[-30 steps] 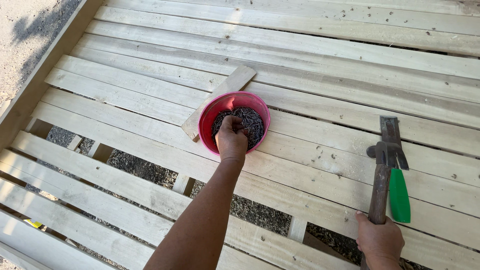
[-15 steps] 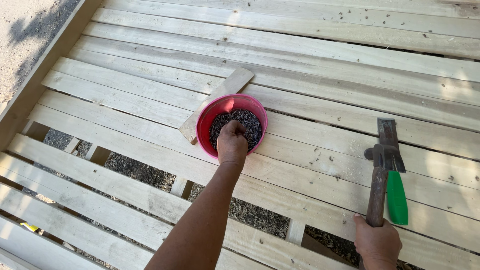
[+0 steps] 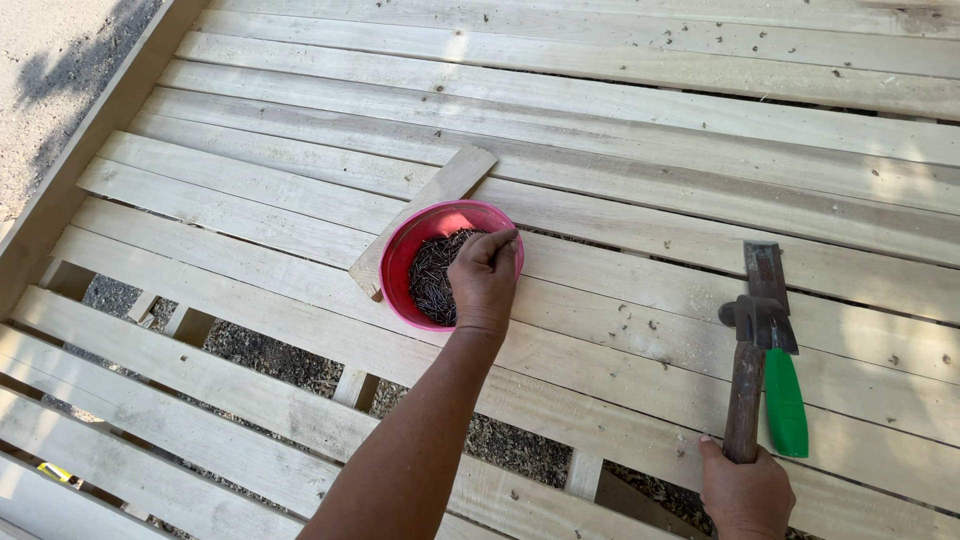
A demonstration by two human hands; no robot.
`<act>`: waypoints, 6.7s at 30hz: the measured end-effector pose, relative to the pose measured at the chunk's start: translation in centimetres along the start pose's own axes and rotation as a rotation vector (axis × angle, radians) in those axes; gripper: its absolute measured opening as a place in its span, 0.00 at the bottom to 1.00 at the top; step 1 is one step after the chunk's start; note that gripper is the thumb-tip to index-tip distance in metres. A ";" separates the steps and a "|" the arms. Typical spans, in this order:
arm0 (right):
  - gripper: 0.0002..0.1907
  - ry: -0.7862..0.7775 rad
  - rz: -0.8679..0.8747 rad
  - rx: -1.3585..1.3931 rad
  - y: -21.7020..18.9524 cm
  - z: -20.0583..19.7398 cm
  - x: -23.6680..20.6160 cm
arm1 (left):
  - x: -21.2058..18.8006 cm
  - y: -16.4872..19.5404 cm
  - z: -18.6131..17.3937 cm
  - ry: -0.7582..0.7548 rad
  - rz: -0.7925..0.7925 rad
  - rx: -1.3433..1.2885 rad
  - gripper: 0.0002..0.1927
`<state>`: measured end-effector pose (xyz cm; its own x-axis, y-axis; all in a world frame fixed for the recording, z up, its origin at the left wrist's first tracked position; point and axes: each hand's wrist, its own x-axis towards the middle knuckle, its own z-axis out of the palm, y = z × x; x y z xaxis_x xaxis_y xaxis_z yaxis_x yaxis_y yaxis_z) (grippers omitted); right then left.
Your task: The person hammers nails into a slatted wooden frame laid on the ground. They repeatedly take nails by hand from a pink bucket, position a nail on a slat, and drive it in with a claw hammer, working across different slats.
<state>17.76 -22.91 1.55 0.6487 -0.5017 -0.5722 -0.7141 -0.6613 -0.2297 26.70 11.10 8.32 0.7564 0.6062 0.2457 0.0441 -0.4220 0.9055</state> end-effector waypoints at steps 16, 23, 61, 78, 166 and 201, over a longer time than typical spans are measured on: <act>0.26 -0.058 0.041 -0.005 1.2 1.1 -1.2 | -3.5 -0.9 12.3 -0.411 -0.398 -0.004 0.05; 0.24 -0.040 0.043 -0.019 1.2 1.0 -1.8 | -4.3 -1.6 13.5 -0.348 -0.212 0.107 0.04; 0.19 -0.252 -0.157 0.425 -7.8 -6.0 -8.1 | -5.7 -1.6 9.4 -0.488 0.177 0.425 0.07; 0.16 -0.268 -0.173 0.397 -8.2 -3.8 -7.7 | -7.9 -2.1 10.0 -0.567 0.302 0.635 0.21; 0.17 -0.049 -0.144 -0.120 -5.9 0.2 -2.2 | 2.7 -4.9 -1.1 -0.073 -0.444 0.000 0.15; 0.19 -0.121 -0.116 0.084 -9.1 -0.5 -1.6 | 0.6 0.5 11.8 -0.378 -0.047 -0.035 0.05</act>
<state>23.39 -16.35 4.97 0.6954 -0.3504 -0.6274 -0.6588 -0.6597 -0.3617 34.88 3.37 4.83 0.9418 0.3299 0.0642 0.0674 -0.3725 0.9256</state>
